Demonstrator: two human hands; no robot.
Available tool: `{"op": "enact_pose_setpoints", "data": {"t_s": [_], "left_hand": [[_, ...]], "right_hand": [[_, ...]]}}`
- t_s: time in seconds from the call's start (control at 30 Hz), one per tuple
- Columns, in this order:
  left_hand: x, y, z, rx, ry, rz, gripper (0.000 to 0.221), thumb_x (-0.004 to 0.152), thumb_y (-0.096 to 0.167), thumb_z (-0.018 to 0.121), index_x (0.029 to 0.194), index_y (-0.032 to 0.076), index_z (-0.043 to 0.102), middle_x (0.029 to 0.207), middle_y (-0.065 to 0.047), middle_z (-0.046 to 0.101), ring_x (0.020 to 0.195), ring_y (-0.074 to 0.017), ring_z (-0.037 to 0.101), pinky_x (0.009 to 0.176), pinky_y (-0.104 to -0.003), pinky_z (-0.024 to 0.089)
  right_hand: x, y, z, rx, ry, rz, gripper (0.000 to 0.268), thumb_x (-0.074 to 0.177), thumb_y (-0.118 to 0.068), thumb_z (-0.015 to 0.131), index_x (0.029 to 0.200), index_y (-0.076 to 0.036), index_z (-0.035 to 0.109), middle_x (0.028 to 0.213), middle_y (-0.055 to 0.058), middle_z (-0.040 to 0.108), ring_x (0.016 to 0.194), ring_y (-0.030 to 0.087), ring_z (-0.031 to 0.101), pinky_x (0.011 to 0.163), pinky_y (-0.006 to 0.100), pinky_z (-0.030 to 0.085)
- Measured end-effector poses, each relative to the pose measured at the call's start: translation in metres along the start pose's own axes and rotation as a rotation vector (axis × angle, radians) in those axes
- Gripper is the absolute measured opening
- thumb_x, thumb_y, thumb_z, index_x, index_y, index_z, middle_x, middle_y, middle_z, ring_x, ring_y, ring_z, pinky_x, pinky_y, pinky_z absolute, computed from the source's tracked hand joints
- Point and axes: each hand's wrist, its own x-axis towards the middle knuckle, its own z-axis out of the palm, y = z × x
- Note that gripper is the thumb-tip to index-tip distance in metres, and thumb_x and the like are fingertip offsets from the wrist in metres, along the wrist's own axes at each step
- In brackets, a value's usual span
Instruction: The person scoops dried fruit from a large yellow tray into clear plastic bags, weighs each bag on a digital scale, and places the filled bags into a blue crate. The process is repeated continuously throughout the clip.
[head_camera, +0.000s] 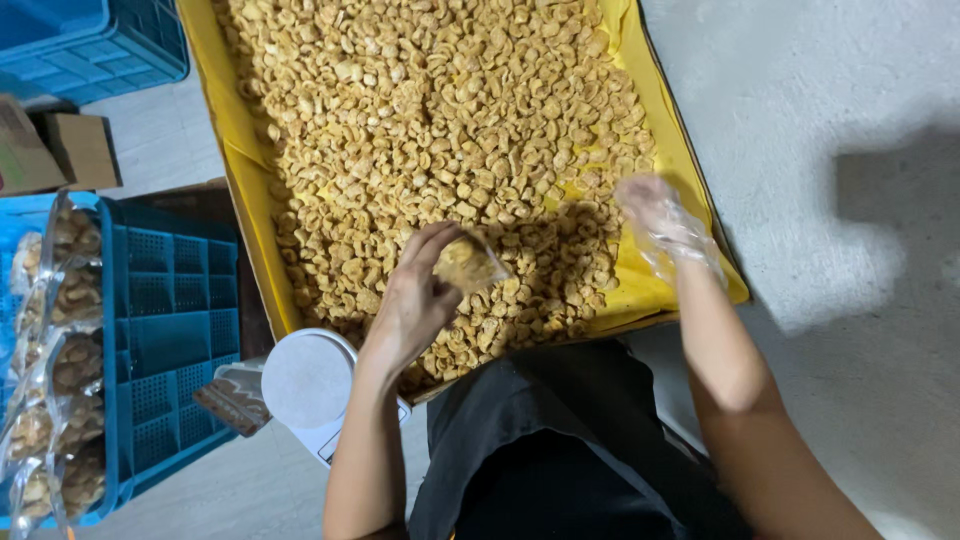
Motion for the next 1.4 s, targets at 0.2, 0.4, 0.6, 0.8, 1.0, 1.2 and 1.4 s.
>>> {"op": "enact_pose_setpoints", "data": {"t_s": [0.2,0.4,0.6,0.8,1.0,1.2,1.4], "left_hand": [[-0.008,-0.016,-0.028,0.03,0.125,-0.084,0.057,0.082,-0.009,0.063,0.138,-0.002,0.054,0.143,-0.014,0.051,0.1,-0.0237,0.069,0.07,-0.029,0.066],[-0.034,-0.018,-0.032,-0.072,0.208,-0.165,0.06,0.079,-0.011,0.057,0.138,-0.002,0.055,0.14,-0.014,0.053,0.077,-0.018,0.071,0.059,-0.028,0.062],[-0.04,-0.015,-0.029,-0.075,0.219,-0.316,0.063,0.08,-0.009,0.055,0.142,0.0,0.049,0.142,-0.015,0.05,0.064,-0.0204,0.068,0.051,-0.029,0.059],[-0.027,-0.012,-0.022,-0.242,0.083,-0.245,0.063,0.079,-0.009,0.055,0.142,-0.002,0.046,0.145,-0.016,0.044,0.073,-0.0194,0.071,0.053,-0.028,0.064],[0.004,0.002,0.004,-0.284,-0.062,-0.214,0.068,0.08,-0.007,0.059,0.145,-0.002,0.039,0.143,-0.017,0.039,0.071,-0.0202,0.069,0.055,-0.028,0.065],[0.039,0.016,0.035,-0.027,0.076,-0.07,0.077,0.077,-0.006,0.072,0.148,-0.007,0.041,0.139,-0.02,0.044,0.093,-0.023,0.066,0.075,-0.025,0.063],[0.032,0.011,0.035,-0.274,0.104,-0.267,0.075,0.08,0.002,0.073,0.146,-0.004,0.036,0.136,-0.02,0.044,0.092,-0.0291,0.072,0.058,-0.029,0.067]], "right_hand": [[-0.024,0.026,0.014,0.152,-0.107,0.588,0.053,0.098,-0.038,0.06,0.145,-0.014,0.047,0.15,0.019,0.051,0.132,0.034,0.056,0.112,0.048,0.046],[-0.03,-0.019,0.093,0.291,-0.244,0.567,0.07,0.098,-0.034,0.06,0.159,-0.022,0.028,0.154,0.025,0.047,0.14,0.04,0.044,0.117,0.054,0.038],[0.001,0.029,0.152,0.263,-0.324,0.342,0.08,0.093,-0.015,0.066,0.16,-0.021,0.022,0.148,0.021,0.053,0.137,0.032,0.049,0.117,0.051,0.042],[0.026,0.083,0.146,1.114,-0.546,-0.073,0.058,0.088,-0.013,0.076,0.141,-0.015,0.053,0.142,0.004,0.059,0.126,0.021,0.057,0.095,0.048,0.05],[0.001,-0.021,0.105,1.446,-0.685,-0.374,0.041,0.096,-0.016,0.078,0.132,-0.015,0.059,0.115,0.012,0.065,0.101,0.028,0.067,0.072,0.04,0.06],[-0.059,-0.119,0.091,1.404,-0.461,-0.496,0.042,0.093,-0.026,0.075,0.128,-0.012,0.057,0.11,0.015,0.066,0.099,0.028,0.069,0.092,0.042,0.062],[-0.064,-0.13,0.106,1.359,-0.376,-0.608,0.032,0.097,-0.013,0.073,0.123,-0.004,0.056,0.109,0.014,0.064,0.098,0.026,0.065,0.088,0.04,0.059]]}}
